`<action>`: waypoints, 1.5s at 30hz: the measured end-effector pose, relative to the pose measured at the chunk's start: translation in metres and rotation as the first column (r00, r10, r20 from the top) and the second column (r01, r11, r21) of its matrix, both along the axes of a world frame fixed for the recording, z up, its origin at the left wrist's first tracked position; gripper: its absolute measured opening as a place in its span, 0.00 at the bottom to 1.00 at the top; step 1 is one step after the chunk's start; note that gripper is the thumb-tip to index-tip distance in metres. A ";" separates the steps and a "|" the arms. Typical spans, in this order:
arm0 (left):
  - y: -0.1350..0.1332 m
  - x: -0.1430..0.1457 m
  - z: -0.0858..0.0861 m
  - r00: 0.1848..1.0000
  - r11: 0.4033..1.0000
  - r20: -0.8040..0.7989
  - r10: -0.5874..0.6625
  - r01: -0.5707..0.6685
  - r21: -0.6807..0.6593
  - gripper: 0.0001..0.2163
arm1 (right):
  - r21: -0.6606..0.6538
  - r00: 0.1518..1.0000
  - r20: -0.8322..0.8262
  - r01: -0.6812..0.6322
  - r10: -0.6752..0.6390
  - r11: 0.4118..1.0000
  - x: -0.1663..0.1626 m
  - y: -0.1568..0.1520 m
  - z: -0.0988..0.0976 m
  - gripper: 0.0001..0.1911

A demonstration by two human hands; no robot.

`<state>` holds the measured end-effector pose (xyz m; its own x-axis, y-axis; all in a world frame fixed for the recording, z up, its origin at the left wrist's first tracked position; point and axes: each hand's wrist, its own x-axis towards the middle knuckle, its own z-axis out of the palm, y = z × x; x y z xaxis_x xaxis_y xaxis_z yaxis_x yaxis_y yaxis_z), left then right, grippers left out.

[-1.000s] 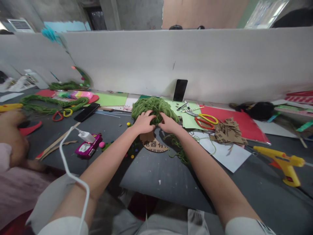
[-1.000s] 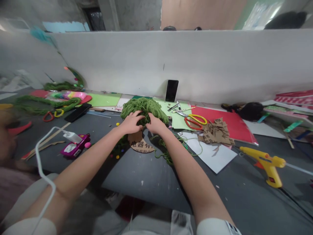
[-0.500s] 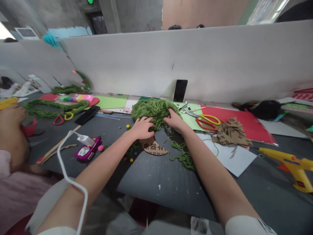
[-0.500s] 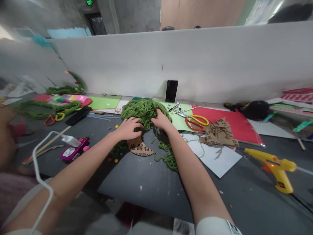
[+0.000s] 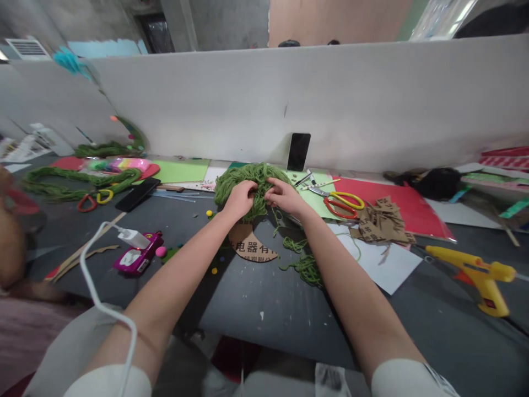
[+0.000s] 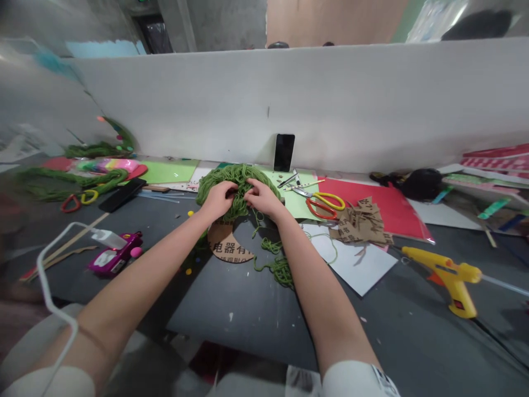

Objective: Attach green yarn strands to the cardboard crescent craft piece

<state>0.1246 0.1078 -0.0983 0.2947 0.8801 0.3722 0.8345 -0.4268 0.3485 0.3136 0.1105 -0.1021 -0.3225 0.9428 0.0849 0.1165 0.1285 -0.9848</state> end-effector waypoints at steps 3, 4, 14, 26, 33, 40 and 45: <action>0.009 0.000 -0.007 0.994 0.998 -0.104 -0.013 0.006 -0.059 0.18 | 0.031 0.999 -0.048 -0.018 0.019 0.999 0.003 0.000 -0.002 0.34; 0.010 -0.001 -0.008 0.990 0.997 -0.139 -0.011 0.000 -0.081 0.21 | 0.049 0.999 -0.037 -0.011 0.013 0.999 0.004 0.000 -0.002 0.30; 0.005 -0.012 0.012 0.881 0.975 -0.469 0.053 -0.147 -0.166 0.47 | 0.047 0.901 0.432 -0.060 0.034 0.997 0.015 0.002 0.000 0.17; 0.001 -0.015 0.027 0.983 0.990 -0.181 -0.020 -0.005 -0.140 0.37 | -0.192 0.870 0.410 -0.212 0.275 0.958 -0.004 -0.019 0.011 0.04; 0.009 -0.005 -0.003 0.980 0.983 0.097 0.175 -0.168 -0.077 0.21 | -0.072 0.722 0.625 -0.326 0.297 0.943 0.029 -0.032 0.053 0.14; 0.003 -0.004 0.000 0.974 0.966 0.014 0.224 -0.220 -0.137 0.30 | 0.173 0.913 0.406 -0.123 0.043 0.977 0.066 -0.054 0.086 0.24; -0.002 -0.002 0.006 0.964 0.952 -0.147 0.219 -0.244 -0.183 0.42 | 0.397 0.955 0.070 0.240 -0.290 0.886 0.061 -0.047 0.078 0.24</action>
<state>0.1229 0.1059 -0.0927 0.1064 0.9817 0.1577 0.9441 -0.1495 0.2939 0.3750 0.0633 -0.0237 -0.0965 0.8979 0.4295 0.3162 0.4368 -0.8422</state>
